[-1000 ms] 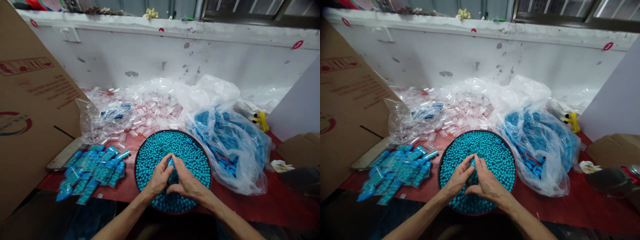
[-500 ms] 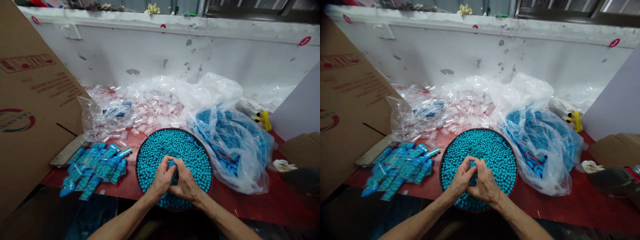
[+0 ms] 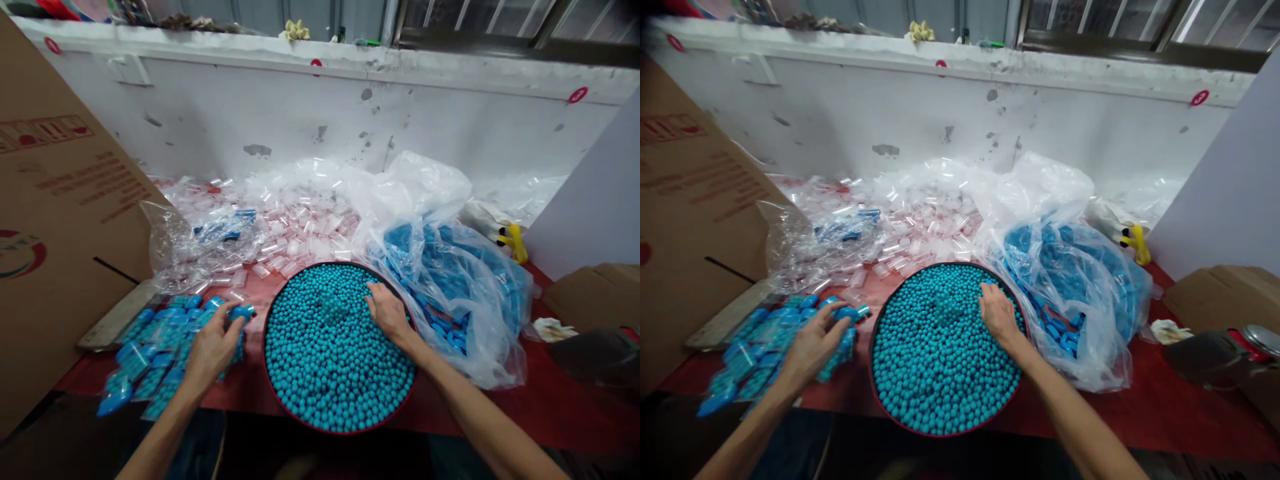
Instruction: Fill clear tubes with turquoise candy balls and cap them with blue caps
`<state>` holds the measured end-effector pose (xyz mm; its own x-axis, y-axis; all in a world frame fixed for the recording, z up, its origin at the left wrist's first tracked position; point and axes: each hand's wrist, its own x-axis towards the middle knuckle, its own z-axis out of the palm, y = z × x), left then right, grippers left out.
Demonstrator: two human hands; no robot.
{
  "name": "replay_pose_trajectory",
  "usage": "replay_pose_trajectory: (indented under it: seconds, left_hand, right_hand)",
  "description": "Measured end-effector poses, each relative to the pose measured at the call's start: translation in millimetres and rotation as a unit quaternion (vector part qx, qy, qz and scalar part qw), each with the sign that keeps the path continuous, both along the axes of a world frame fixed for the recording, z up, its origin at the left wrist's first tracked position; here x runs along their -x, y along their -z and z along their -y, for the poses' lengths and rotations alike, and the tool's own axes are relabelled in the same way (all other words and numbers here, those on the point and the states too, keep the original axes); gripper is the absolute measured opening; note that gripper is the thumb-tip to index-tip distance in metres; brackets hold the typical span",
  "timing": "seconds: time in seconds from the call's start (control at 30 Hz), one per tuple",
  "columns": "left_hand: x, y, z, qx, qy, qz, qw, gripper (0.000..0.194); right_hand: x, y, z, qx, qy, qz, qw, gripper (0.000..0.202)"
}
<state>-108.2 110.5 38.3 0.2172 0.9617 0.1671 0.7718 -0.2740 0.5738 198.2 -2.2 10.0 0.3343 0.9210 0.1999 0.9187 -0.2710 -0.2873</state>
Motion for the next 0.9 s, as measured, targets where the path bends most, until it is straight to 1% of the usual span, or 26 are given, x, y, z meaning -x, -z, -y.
replay_pose_trajectory:
  seconds: [0.07, 0.1, 0.13, 0.17, 0.2, 0.27, 0.33, 0.4, 0.43, 0.5, 0.57, 0.6, 0.73, 0.9]
  left_hand:
    - [9.2, -4.6, -8.5, -0.077, -0.066, -0.085, 0.991, 0.040]
    - [8.0, -6.5, -8.8, -0.114, -0.081, -0.105, 0.985, 0.041]
    - [3.0, -7.7, -6.7, -0.145, -0.087, -0.106, 0.980, 0.040]
    - [-5.7, -8.0, -2.4, -0.155, -0.074, -0.093, 0.981, 0.037]
    - [-17.6, -7.2, 3.6, -0.141, -0.045, -0.071, 0.986, 0.034]
    - [-47.5, -1.8, 17.9, -0.052, 0.052, -0.025, 0.997, 0.029]
    - [-79.4, 7.8, 31.5, 0.031, 0.135, -0.004, 0.990, 0.026]
    - [-106.7, 18.9, 41.3, 0.049, 0.180, 0.011, 0.982, 0.025]
    - [-117.2, 24.1, 44.3, 0.053, 0.198, 0.018, 0.979, 0.026]
    - [-131.4, 32.6, 47.1, 0.055, 0.212, 0.019, 0.976, 0.028]
    - [-138.3, 37.9, 46.9, 0.062, 0.205, 0.001, 0.977, 0.028]
    - [-140.0, 39.5, 46.5, 0.064, 0.198, -0.012, 0.978, 0.027]
    - [-142.7, 43.8, 46.5, 0.068, 0.185, -0.059, 0.979, 0.026]
    - [-144.5, 46.7, 46.4, 0.083, 0.187, -0.079, 0.976, 0.024]
  right_hand:
    - [-19.4, 4.5, -15.3, 0.031, 0.045, 0.054, 0.997, 0.032]
    - [-25.0, 7.3, -21.3, 0.050, 0.056, 0.072, 0.995, 0.028]
    - [-28.2, 10.1, -25.8, 0.067, 0.061, 0.082, 0.992, 0.024]
    - [-29.3, 13.0, -28.8, 0.081, 0.061, 0.088, 0.991, 0.020]
    - [-29.1, 15.5, -30.3, 0.091, 0.057, 0.089, 0.990, 0.018]
    - [-26.8, 19.1, -29.6, 0.098, 0.049, 0.087, 0.990, 0.016]
    - [-24.0, 19.7, -26.0, 0.100, 0.043, 0.085, 0.990, 0.017]
    - [-20.2, 18.1, -22.5, 0.089, 0.020, 0.064, 0.994, 0.024]
    - [-17.4, 17.2, -21.3, 0.071, -0.002, 0.036, 0.997, 0.028]
    - [-9.4, 17.0, -20.8, 0.029, -0.058, -0.045, 0.997, 0.032]
    - [0.6, 19.5, -21.7, 0.004, -0.105, -0.121, 0.987, 0.028]
    - [5.5, 21.4, -22.2, 0.004, -0.119, -0.141, 0.983, 0.025]
    - [17.1, 27.3, -20.6, 0.002, -0.146, -0.189, 0.971, 0.024]
    - [15.8, 25.3, -11.6, -0.003, -0.173, -0.270, 0.947, 0.027]
